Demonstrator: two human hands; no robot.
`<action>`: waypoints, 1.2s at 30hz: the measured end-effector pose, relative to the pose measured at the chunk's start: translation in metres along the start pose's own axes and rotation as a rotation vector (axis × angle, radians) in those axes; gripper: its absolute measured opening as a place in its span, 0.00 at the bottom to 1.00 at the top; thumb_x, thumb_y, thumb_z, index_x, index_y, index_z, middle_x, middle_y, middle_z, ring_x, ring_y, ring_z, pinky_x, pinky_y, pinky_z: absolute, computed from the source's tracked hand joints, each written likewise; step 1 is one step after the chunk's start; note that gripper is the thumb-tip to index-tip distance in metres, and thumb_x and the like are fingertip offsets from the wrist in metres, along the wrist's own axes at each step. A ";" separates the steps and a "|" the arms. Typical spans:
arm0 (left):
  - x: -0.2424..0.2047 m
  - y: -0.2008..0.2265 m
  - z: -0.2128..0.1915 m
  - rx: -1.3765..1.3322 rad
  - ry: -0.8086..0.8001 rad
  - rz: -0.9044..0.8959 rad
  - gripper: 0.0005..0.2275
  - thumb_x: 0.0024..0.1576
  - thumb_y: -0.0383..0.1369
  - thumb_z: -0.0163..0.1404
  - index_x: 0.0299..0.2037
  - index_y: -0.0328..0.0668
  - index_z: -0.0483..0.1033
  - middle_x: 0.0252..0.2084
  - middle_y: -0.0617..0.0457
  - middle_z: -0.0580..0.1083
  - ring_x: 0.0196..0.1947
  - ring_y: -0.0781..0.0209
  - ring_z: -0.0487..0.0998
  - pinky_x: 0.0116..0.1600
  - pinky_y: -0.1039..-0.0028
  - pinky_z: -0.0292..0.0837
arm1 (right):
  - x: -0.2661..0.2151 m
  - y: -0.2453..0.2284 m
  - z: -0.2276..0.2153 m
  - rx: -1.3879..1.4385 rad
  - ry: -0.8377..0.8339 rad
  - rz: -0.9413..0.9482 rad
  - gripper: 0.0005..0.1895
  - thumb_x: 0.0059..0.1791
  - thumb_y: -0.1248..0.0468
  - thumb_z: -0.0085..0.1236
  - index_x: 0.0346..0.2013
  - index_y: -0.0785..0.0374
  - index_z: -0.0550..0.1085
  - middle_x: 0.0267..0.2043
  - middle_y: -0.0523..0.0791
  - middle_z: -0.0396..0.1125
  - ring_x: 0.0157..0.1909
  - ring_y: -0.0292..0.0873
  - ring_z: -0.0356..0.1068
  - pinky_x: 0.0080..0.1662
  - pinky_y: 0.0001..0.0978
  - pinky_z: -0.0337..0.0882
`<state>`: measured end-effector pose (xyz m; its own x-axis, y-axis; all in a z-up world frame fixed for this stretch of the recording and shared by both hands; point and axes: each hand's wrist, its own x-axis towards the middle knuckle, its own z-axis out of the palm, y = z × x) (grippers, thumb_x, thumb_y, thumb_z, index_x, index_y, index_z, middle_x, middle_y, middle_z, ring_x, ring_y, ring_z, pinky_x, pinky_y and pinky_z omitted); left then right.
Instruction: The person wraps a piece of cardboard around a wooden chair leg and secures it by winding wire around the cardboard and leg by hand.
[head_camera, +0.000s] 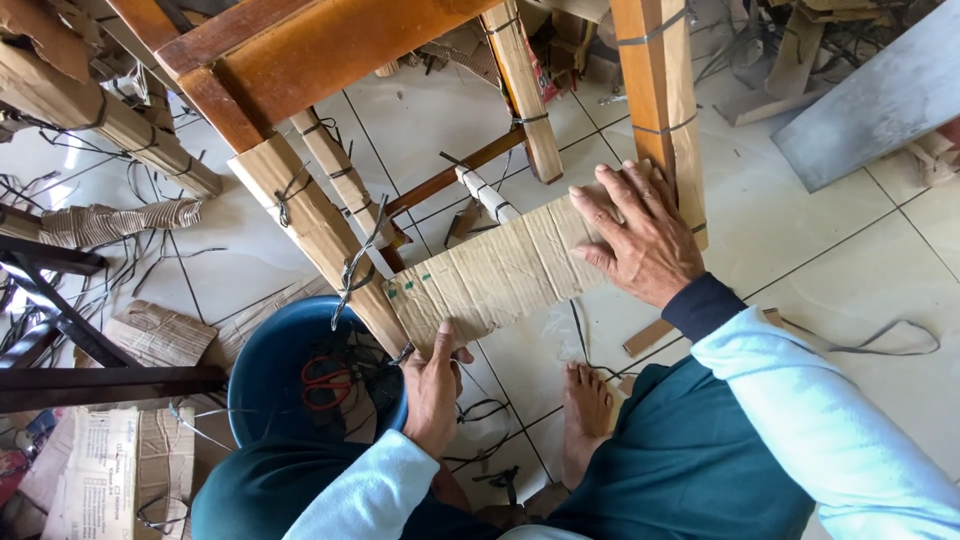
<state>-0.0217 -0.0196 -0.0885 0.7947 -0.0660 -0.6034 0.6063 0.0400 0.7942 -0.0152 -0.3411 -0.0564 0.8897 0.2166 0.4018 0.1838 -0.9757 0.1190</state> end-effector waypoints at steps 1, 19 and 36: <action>-0.004 -0.002 0.000 0.001 0.002 -0.001 0.24 0.58 0.53 0.51 0.20 0.41 0.70 0.12 0.62 0.53 0.12 0.70 0.48 0.20 0.75 0.43 | 0.000 0.000 -0.001 0.002 -0.001 0.000 0.36 0.55 0.36 0.42 0.72 0.51 0.66 0.73 0.55 0.60 0.73 0.65 0.58 0.72 0.62 0.56; -0.020 0.022 0.042 0.958 -0.504 0.911 0.16 0.65 0.26 0.40 0.61 0.36 0.53 0.40 0.54 0.84 0.14 0.59 0.79 0.10 0.70 0.58 | 0.003 -0.005 0.000 -0.076 -0.005 -0.018 0.36 0.56 0.35 0.41 0.71 0.50 0.67 0.70 0.54 0.64 0.71 0.64 0.60 0.72 0.63 0.53; 0.061 0.043 0.096 1.508 -0.106 1.222 0.38 0.59 0.50 0.54 0.75 0.39 0.53 0.71 0.40 0.64 0.68 0.46 0.67 0.73 0.53 0.52 | 0.001 -0.007 0.016 -0.017 0.012 0.042 0.31 0.53 0.41 0.53 0.68 0.47 0.69 0.66 0.51 0.64 0.73 0.61 0.57 0.69 0.70 0.51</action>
<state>0.0506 -0.1176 -0.0840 0.6626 -0.7231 0.1951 -0.7488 -0.6455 0.1506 -0.0090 -0.3346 -0.0709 0.8913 0.1755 0.4181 0.1386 -0.9834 0.1174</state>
